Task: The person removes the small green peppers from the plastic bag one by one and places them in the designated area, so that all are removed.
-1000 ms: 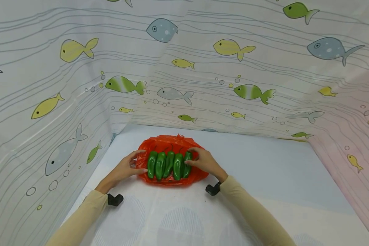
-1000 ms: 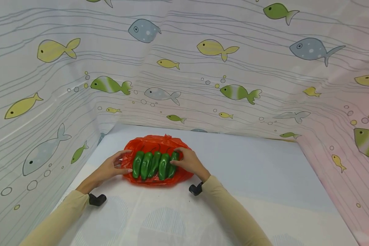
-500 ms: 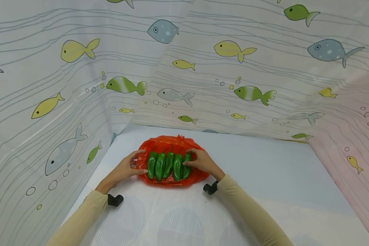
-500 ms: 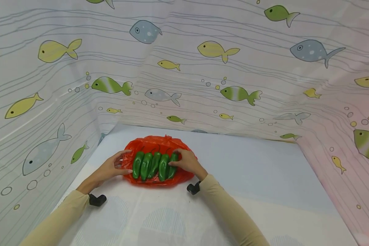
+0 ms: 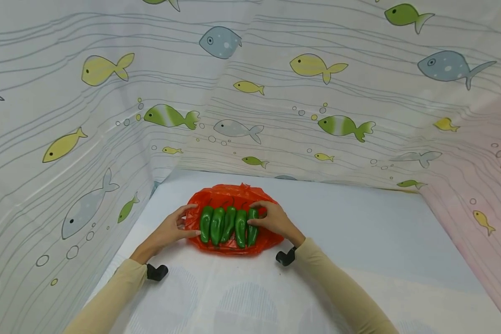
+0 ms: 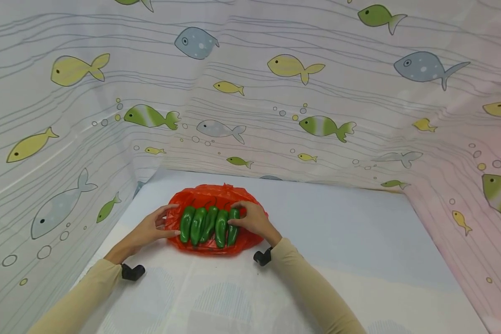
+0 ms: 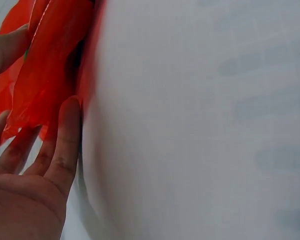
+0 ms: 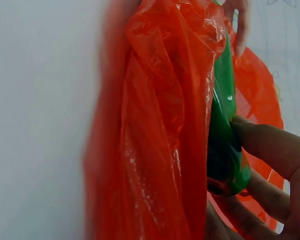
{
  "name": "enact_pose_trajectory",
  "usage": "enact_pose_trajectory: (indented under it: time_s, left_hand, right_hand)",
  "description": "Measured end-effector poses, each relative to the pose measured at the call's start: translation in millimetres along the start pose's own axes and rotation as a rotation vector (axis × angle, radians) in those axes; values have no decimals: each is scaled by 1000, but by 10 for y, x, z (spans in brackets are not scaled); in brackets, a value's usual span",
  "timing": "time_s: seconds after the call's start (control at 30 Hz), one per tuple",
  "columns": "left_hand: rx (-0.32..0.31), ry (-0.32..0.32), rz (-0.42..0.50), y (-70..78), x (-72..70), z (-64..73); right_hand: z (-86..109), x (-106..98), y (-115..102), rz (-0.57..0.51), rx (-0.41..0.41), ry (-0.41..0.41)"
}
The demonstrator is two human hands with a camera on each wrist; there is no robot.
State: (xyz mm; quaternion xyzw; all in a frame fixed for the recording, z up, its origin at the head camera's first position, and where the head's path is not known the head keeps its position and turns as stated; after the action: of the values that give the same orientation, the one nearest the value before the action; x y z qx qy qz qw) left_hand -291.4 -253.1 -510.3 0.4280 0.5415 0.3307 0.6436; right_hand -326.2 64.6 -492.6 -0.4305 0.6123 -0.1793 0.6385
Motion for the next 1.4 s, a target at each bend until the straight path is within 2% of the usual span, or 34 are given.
enact_pose_trajectory:
  time_s: [0.2, 0.43, 0.77, 1.1, 1.4]
  left_hand:
    - [3, 6, 1, 17, -5, 5]
    - [1, 10, -16, 15, -6, 15]
    - [14, 11, -7, 32, -1, 9]
    - [7, 11, -23, 21, -4, 31]
    - [3, 20, -35, 5, -16, 37]
  right_hand:
    - [9, -4, 16, -14, 16, -4]
    - [34, -53, -14, -103, 69, -10]
    - [92, -88, -133, -187, 88, -71]
    - [230, -96, -215, -249, 92, -139]
    - [278, -240, -241, -267, 76, -98]
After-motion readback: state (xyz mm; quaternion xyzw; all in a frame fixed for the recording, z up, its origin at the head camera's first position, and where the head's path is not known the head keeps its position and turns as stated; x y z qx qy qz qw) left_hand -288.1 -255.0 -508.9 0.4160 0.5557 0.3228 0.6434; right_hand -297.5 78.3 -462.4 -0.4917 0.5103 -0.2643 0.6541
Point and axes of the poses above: each hand's wrist, its own z-axis away from the middle knuckle, its own x-axis out of the palm, y = z × x, the point moved 6 cm from there along -z, towards the middle knuckle, and after that the axes turned 7 degrees about y, right-handed, at the moved point
